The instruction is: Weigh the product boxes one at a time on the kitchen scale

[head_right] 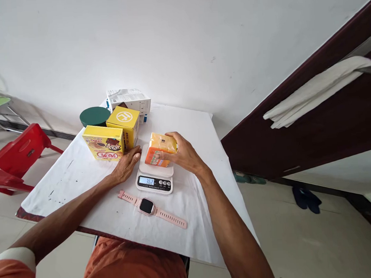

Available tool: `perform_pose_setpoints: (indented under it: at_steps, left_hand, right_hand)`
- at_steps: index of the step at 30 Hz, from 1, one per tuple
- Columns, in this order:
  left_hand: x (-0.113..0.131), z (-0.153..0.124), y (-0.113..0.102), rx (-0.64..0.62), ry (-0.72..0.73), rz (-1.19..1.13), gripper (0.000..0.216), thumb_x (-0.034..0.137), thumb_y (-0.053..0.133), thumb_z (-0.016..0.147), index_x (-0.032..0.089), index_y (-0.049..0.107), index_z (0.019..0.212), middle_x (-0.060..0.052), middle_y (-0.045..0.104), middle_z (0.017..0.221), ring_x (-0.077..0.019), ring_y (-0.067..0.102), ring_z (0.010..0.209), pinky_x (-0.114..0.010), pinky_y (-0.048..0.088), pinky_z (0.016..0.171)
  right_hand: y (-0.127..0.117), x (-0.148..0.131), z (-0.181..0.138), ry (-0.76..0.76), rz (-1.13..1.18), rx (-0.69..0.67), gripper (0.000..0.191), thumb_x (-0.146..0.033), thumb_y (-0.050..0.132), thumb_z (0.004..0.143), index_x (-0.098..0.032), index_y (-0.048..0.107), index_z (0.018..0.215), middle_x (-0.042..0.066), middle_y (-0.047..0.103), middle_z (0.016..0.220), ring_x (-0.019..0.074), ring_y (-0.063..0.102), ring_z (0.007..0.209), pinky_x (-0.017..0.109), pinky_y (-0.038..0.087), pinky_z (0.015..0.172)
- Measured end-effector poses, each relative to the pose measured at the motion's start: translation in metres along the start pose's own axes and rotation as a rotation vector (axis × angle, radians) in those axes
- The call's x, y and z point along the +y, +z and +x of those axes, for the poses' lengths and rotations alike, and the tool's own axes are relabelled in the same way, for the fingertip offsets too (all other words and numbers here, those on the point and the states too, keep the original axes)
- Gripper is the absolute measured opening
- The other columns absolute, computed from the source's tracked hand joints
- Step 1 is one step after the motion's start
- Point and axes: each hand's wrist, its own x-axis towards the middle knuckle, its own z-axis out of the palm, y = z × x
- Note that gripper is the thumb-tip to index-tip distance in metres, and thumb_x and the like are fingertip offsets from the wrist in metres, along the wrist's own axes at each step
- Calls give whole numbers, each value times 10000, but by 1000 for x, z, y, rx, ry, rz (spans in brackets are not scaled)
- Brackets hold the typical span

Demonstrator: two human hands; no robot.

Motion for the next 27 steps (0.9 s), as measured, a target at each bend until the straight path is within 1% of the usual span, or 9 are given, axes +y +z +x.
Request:
perform_pose_setpoints:
  at_steps: [2,4,5,7,11,19,22,25,27]
  left_hand:
    - [0,-1,0,8,-10,-9,730,679,267,1033,116,562,1393,-186,682,1333,-312,634,1280,-478,491,1130]
    - [1,-3,-1,5,-31,-29,729,667,277,1037,113,545,1427,-181,689,1338,-302,651,1261,-471,500,1122]
    - [2,-5,-2,2,-44,-37,728,661,276,1040,113,539,1440,-180,691,1339,-299,661,1249,-471,507,1115]
    - [4,-9,-4,-5,-66,-38,749,664,270,1039,99,540,1450,-196,672,1376,-307,653,1270,-482,503,1121]
    - [7,-15,-6,-11,-66,6,808,710,265,1017,86,570,1429,-216,603,1472,-332,591,1361,-512,457,1167]
    - [9,-13,-6,11,-63,-8,784,697,290,1017,92,562,1435,-199,700,1332,-317,672,1246,-498,515,1103]
    - [11,-13,-6,7,-65,-47,751,675,322,1020,94,558,1434,-193,704,1328,-298,712,1169,-461,558,1046]
    - [10,-12,-5,1,-84,-75,738,669,342,1016,100,553,1436,-193,713,1309,-285,755,1038,-466,578,1005]
    - [9,-12,-5,0,-100,-92,738,674,349,1011,109,545,1443,-188,717,1297,-277,763,988,-463,585,988]
  right_hand:
    - [-1,16,-8,29,172,78,726,-713,773,724,-287,614,1289,91,623,1385,307,609,1238,421,555,929]
    - [4,40,-19,87,354,219,664,-773,608,834,-289,600,1288,101,603,1415,286,607,1270,423,563,949]
    - [9,54,-25,136,424,291,650,-790,541,863,-282,599,1264,103,629,1367,273,636,1225,421,574,932]
    - [22,78,-37,241,455,391,626,-795,542,849,-255,620,1155,100,689,1206,261,683,1100,420,588,887]
    - [41,101,-52,255,349,479,481,-701,586,882,-240,651,1003,61,729,1003,225,702,954,400,575,888]
    - [35,93,-55,256,335,397,480,-704,608,871,-245,662,1001,56,723,993,227,682,955,405,553,914]
    - [27,94,-54,253,405,303,576,-687,703,804,-252,633,1173,101,694,1238,259,642,1138,444,526,998]
    - [15,83,-48,186,447,164,792,-613,802,728,-307,510,1399,113,513,1547,283,546,1330,470,510,1040]
    - [10,68,-39,107,394,59,889,-552,839,701,-345,446,1471,92,437,1617,285,496,1389,463,509,1040]
